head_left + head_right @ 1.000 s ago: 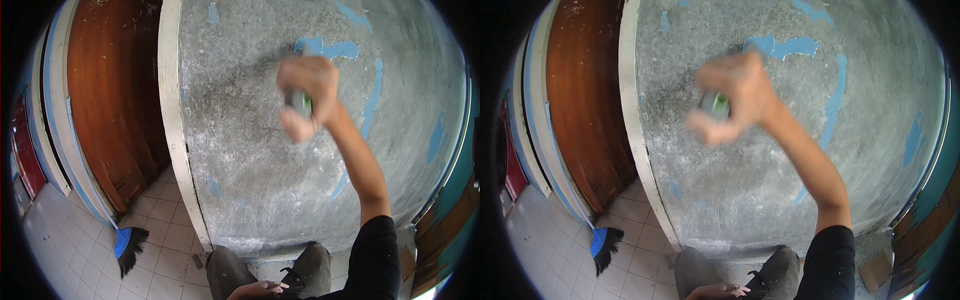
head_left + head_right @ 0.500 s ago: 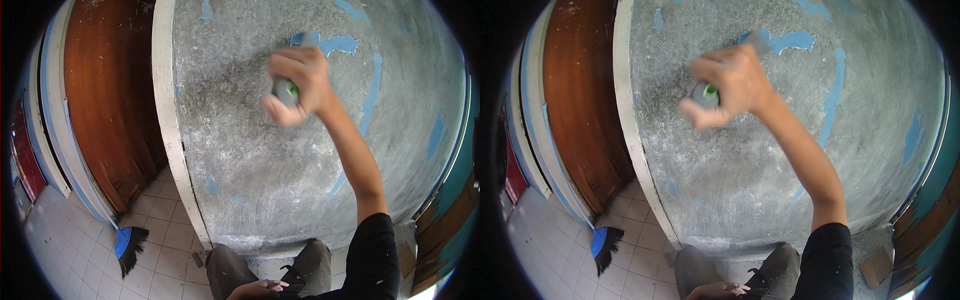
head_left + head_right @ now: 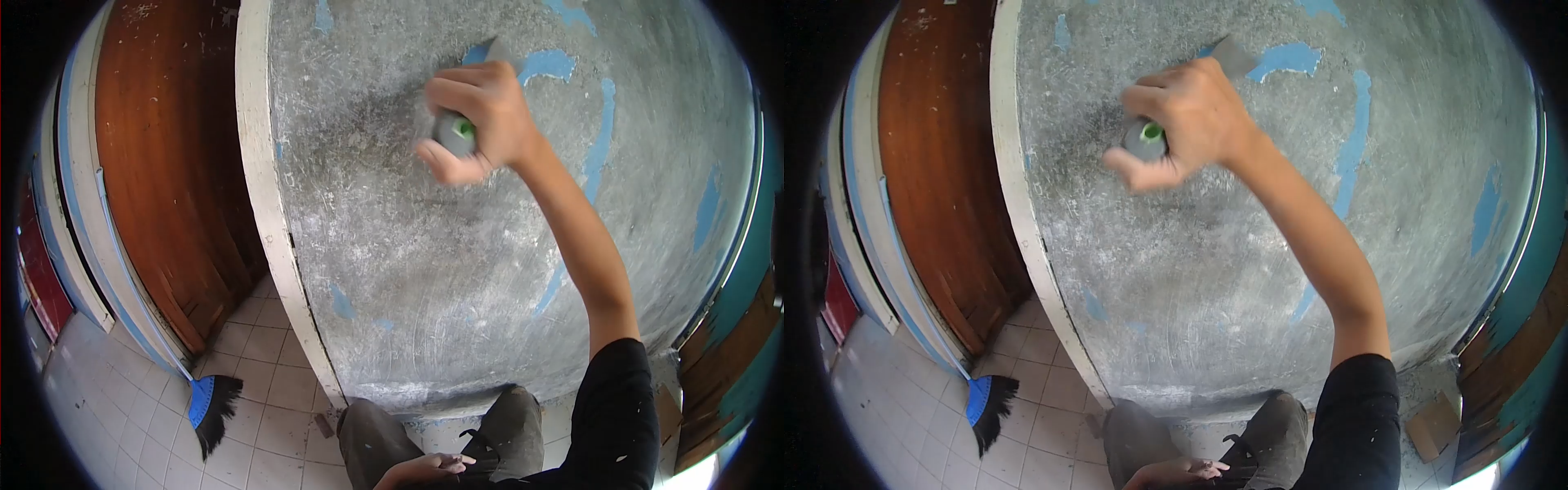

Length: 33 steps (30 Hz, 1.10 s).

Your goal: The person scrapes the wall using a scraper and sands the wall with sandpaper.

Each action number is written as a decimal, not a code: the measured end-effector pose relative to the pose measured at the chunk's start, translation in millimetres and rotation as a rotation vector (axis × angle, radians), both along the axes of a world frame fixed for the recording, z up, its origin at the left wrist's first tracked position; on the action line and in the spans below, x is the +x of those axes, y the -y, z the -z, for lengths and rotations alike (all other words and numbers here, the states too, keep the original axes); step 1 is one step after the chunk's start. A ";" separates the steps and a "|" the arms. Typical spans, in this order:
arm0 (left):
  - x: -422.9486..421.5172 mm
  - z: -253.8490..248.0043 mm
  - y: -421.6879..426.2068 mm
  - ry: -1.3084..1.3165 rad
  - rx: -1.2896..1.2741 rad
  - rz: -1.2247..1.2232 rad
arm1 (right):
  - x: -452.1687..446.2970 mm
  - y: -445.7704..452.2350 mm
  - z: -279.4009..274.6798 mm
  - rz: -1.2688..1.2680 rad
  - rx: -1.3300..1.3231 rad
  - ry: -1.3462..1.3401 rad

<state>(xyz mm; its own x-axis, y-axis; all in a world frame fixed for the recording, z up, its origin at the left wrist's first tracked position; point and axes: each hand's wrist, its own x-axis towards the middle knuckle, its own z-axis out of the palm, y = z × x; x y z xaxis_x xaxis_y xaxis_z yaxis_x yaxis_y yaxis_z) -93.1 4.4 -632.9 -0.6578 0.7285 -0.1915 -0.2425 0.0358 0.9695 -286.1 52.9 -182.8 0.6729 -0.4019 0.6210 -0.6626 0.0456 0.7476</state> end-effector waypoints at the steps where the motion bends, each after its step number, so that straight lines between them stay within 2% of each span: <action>1: -2.0 -4.2 -2.6 -0.024 0.096 -0.053 | 10.4 6.8 8.1 -0.246 0.143 -0.003; 2: -6.2 -1.8 -4.0 -0.028 0.098 -0.053 | 19.5 11.3 19.4 -0.246 0.146 -0.007; 4: -9.8 8.0 -4.3 0.023 -0.056 0.073 | 30.2 15.0 40.2 -0.275 0.371 0.020; 5: -6.4 11.5 -3.1 0.037 -0.057 0.078 | 13.8 11.5 23.4 -0.136 0.261 0.003; 8: -6.6 9.1 -5.2 0.016 -0.095 0.055 | 23.3 8.1 21.7 -0.137 0.260 0.038; 9: -4.3 5.3 -3.5 0.026 -0.096 0.062 | 27.7 10.6 28.1 -0.144 0.257 0.032; 11: -9.3 0.7 0.0 0.025 -0.099 0.065 | 33.8 16.6 43.8 -0.315 0.352 -0.021; 12: -7.4 1.2 0.6 0.019 -0.080 0.050 | 19.9 12.4 35.8 -0.315 0.351 -0.014; 14: -3.4 4.9 0.6 0.016 -0.057 0.038 | -2.6 1.1 4.2 0.094 0.059 -0.091; 15: -5.9 7.8 0.0 0.029 -0.071 0.076 | 2.9 -1.6 9.3 -0.004 0.096 0.021; 16: -11.6 8.4 -1.7 0.037 -0.083 0.114 | 22.6 0.7 19.0 -0.006 0.102 0.007; 18: -16.5 8.0 -4.6 0.001 -0.070 0.093 | 49.2 4.3 43.1 -0.238 0.299 -0.040; 19: -12.7 9.3 -5.6 -0.021 -0.058 0.077 | 13.5 8.9 35.3 -0.215 0.360 0.068; 23: -6.9 3.2 -6.7 0.042 -0.104 0.061 | 23.9 8.7 30.0 -0.077 0.173 0.011; 25: -13.6 7.2 -3.8 -0.023 -0.105 0.109 | 47.3 10.1 45.7 -0.274 0.271 -0.027; 26: -13.2 11.3 -3.1 -0.017 -0.107 0.108 | 27.4 10.3 36.7 -0.276 0.268 -0.022; 27: -11.0 16.3 -2.3 -0.005 -0.099 0.072 | -9.2 10.3 20.3 -0.101 0.188 -0.039; 28: -8.0 15.7 -3.2 0.004 -0.088 0.036 | -5.9 12.1 9.4 0.076 0.114 -0.058; 29: -4.2 12.8 -2.4 0.008 -0.087 0.035 | 0.4 9.3 13.0 0.075 0.115 -0.055; 31: -10.1 1.2 -3.8 0.040 -0.097 0.104 | 22.5 1.9 13.5 -0.288 0.100 0.005; 33: -16.3 4.1 -5.6 0.039 -0.063 0.099 | 11.8 6.7 20.2 -0.240 0.158 0.033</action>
<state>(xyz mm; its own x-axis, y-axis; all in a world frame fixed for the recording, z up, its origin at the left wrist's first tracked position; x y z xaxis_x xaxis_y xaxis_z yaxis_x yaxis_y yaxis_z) -109.4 10.0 -637.1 -0.5747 0.7749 -0.2631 -0.2720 0.1224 0.9545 -274.2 46.2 -203.0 0.7412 -0.3267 0.5864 -0.6643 -0.2310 0.7109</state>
